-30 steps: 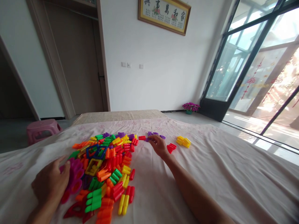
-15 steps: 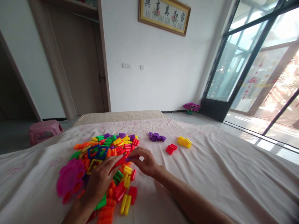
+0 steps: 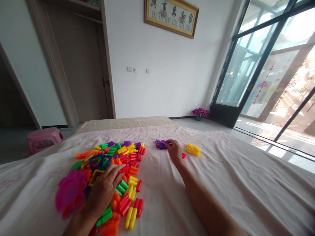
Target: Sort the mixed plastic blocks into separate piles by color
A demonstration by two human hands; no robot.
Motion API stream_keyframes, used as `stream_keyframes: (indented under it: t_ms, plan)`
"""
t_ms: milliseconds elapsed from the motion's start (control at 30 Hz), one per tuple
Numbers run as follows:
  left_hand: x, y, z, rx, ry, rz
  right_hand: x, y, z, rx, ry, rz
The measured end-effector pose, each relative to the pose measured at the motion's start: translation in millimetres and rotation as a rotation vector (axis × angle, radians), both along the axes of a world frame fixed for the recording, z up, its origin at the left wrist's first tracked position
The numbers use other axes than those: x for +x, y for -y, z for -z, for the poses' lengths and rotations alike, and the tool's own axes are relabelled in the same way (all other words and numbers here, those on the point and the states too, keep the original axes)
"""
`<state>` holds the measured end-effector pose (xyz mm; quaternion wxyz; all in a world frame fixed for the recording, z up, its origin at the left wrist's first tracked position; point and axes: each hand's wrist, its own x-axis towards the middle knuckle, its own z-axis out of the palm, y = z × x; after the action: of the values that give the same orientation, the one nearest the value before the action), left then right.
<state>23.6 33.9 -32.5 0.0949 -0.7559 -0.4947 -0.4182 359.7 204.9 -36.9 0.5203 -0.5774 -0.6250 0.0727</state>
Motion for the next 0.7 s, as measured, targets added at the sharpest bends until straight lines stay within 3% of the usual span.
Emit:
stream_keyframes:
  t_ms: [100,233,300,433,500,567,700]
  plan:
    - [-1.5,-0.2,2.9,0.021,-0.023,0.028,6.1,-3.2,0.4,-0.021,-0.067,0.015]
    - [-4.9,-1.7,10.5,0.105,-0.062,0.036,-12.2,8.5,-1.4,0.021,-0.106,-0.108]
    - [-5.3,-1.9,12.6,0.133,-0.067,0.025,-31.8,24.5,-6.8,-0.032,-0.113,-0.287]
    - [-4.0,1.3,8.7,0.125,-0.082,0.026,-76.7,71.4,-24.6,-0.280,-0.076,-0.849]
    - [-2.4,4.1,3.6,0.114,-0.092,0.031,-94.0,93.7,-32.0,-0.339,-0.033,-1.022]
    - [0.2,6.8,-1.6,0.113,-0.097,0.033,-105.1,110.1,-36.2,-0.334,0.007,-1.074]
    - [6.0,9.5,-6.9,0.126,-0.104,0.063,-111.5,125.0,-40.8,-0.240,0.111,-1.031]
